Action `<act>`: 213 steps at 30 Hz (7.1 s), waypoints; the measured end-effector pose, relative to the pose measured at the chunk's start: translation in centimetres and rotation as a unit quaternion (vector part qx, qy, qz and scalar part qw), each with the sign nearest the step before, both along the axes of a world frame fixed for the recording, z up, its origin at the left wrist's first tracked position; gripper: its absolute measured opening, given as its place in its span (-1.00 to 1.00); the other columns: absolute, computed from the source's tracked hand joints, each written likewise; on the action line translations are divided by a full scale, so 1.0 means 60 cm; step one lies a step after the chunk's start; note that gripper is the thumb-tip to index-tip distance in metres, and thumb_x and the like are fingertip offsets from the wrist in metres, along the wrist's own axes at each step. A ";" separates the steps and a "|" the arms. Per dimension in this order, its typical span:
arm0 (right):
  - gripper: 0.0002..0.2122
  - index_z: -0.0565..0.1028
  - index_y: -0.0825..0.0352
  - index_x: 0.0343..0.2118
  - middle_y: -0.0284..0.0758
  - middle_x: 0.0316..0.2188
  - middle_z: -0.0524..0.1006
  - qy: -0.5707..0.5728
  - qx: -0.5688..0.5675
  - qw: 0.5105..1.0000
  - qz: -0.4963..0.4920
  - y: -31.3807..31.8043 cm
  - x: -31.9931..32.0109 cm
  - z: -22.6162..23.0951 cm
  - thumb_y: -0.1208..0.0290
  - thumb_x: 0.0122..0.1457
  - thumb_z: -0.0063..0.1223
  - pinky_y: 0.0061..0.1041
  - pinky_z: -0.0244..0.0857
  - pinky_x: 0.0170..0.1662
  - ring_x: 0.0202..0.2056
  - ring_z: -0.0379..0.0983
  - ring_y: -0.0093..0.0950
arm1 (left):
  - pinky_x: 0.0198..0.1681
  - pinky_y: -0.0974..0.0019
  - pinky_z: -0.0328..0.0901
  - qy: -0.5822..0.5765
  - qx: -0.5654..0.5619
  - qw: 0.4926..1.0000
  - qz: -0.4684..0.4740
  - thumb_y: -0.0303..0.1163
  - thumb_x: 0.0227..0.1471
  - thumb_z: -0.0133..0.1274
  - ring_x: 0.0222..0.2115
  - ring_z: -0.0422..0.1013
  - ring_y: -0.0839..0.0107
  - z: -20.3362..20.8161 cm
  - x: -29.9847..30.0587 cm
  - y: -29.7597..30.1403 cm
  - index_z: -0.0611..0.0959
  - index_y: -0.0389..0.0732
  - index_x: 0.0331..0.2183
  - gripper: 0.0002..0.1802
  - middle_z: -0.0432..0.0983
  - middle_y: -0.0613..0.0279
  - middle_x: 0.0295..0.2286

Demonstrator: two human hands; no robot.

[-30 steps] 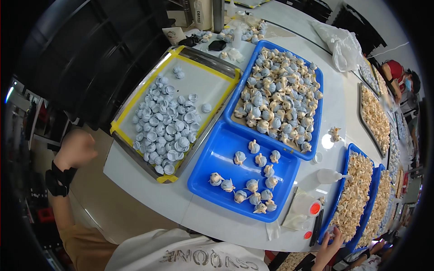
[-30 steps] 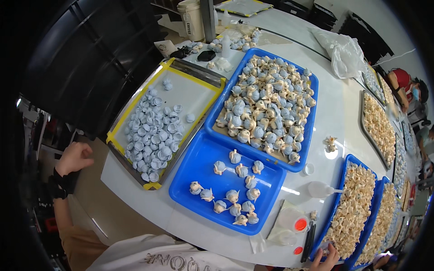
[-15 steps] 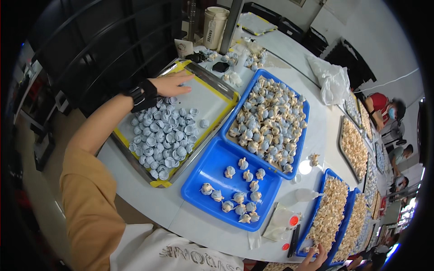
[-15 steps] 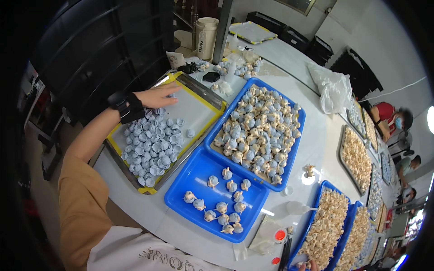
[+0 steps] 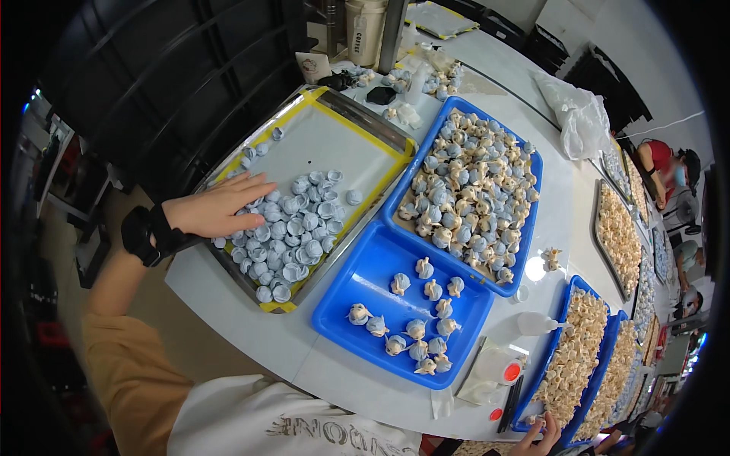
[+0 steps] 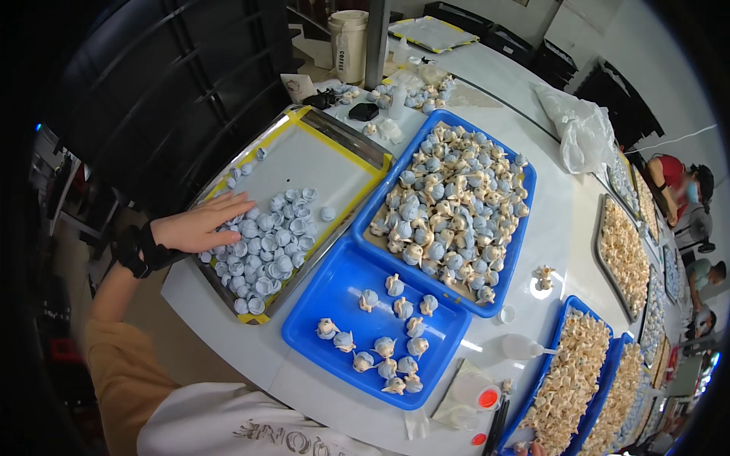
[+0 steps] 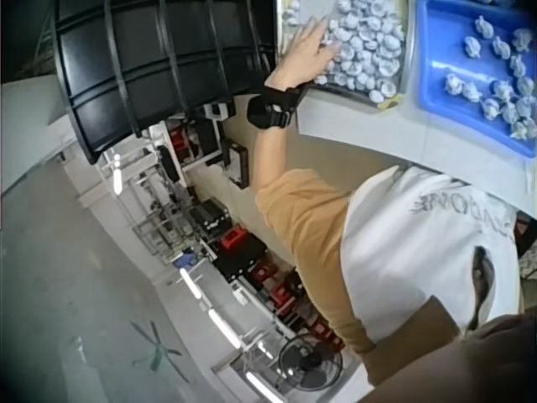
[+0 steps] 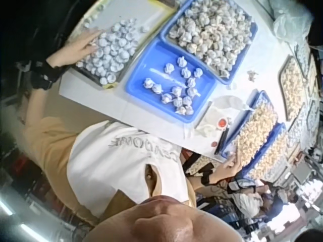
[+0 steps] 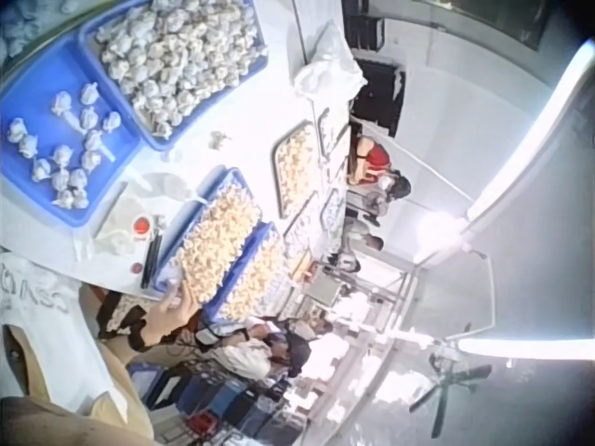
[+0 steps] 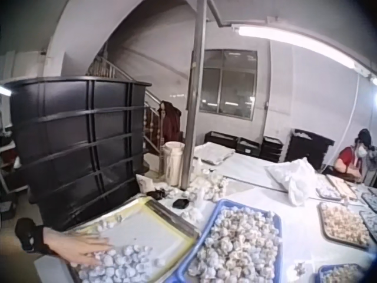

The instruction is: The person assembles small decorative figures by applying glue from a squeeze bottle to the base of a beige component and attaching it to a blue component. They repeat this process for multiple units, placing the finished figures into a blue tray. The person also briefly handles a pair of scissors and adjusts items on the table.

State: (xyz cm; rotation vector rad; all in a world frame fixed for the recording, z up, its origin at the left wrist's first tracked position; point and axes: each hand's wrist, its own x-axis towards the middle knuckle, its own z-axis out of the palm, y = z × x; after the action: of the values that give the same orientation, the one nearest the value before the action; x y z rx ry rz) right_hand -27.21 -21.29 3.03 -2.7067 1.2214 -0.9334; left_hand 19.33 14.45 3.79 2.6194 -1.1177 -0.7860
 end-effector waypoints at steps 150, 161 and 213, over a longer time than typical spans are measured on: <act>-0.48 0.30 0.39 -0.02 -0.08 -0.08 0.33 -0.121 0.343 0.836 0.412 0.156 0.267 0.082 0.61 -0.15 0.14 -0.33 0.20 -0.07 -0.07 0.27 -0.13 | -0.25 0.29 0.13 -0.557 -0.192 0.793 -0.153 -0.55 -0.45 0.14 -0.38 0.28 0.28 0.129 0.223 -0.243 0.40 -0.19 -0.48 -0.67 0.32 0.23 -0.48; -0.38 0.13 0.42 0.08 -0.06 0.01 0.23 -0.271 0.290 0.808 0.436 0.207 0.311 0.097 0.43 -0.06 0.12 -0.30 0.05 0.05 0.04 0.13 -0.13 | -0.22 0.24 0.15 -0.599 -0.322 0.694 -0.237 -0.64 -0.48 0.09 -0.42 0.28 0.21 0.346 0.026 -0.222 0.47 -0.21 -0.43 -0.63 0.31 0.21 -0.51; -0.47 0.17 0.50 0.04 -0.01 -0.13 0.36 -0.200 0.425 0.735 0.489 0.178 0.205 0.068 0.14 0.16 -0.15 -0.33 0.15 -0.06 -0.10 0.29 -0.24 | -0.32 0.19 0.30 -0.464 -0.285 0.837 0.052 -0.41 -0.22 -0.04 -0.35 0.43 0.09 0.278 0.264 -0.208 0.55 -0.14 -0.42 -0.81 0.51 0.10 -0.44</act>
State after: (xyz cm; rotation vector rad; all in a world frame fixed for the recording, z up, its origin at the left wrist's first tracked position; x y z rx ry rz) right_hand -14.88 -10.62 7.11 -1.7698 -0.0275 -0.5113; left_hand 35.18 1.94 20.47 2.4304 -1.1026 0.8546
